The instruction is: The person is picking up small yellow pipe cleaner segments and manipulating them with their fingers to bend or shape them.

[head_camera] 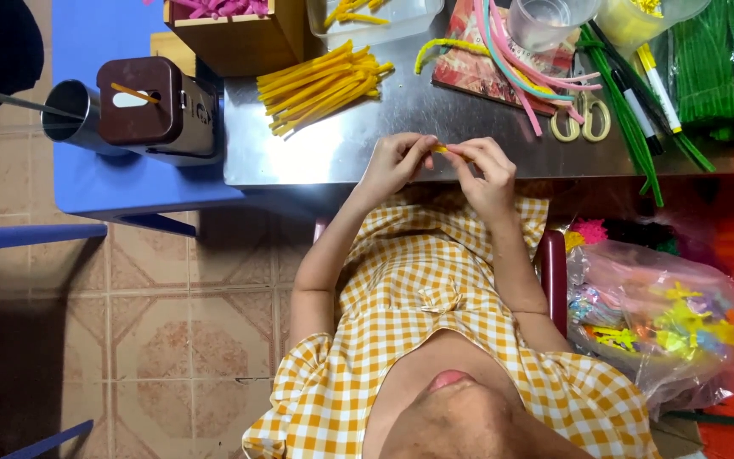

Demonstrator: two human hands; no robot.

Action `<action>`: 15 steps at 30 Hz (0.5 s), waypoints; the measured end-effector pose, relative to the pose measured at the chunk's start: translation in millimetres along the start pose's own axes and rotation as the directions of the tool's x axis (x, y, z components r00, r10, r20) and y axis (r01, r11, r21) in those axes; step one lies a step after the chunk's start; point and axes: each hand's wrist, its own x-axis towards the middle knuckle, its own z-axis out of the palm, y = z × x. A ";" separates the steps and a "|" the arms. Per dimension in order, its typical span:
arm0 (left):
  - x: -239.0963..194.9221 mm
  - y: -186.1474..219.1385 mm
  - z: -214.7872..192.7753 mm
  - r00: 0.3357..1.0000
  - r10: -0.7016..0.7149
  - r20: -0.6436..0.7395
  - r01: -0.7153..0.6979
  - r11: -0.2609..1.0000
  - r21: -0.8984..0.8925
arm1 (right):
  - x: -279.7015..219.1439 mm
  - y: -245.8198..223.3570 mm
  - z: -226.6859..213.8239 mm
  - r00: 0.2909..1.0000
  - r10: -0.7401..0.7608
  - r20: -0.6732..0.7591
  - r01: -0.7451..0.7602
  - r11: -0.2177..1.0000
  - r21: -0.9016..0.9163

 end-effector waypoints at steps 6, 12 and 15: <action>-0.3 -12.7 -5.3 1.000 0.019 -0.012 -0.019 1.000 -0.023 | -4.8 2.0 0.5 0.997 0.060 0.041 -0.062 0.996 0.056; -11.3 26.3 9.1 0.995 0.102 0.022 -0.103 0.994 0.043 | -10.6 7.1 2.1 0.987 0.163 -0.012 -0.161 0.982 0.098; -4.2 13.0 6.3 0.998 -0.030 0.059 0.032 0.999 -0.044 | -7.7 5.5 1.5 0.991 0.132 -0.023 -0.130 0.987 0.091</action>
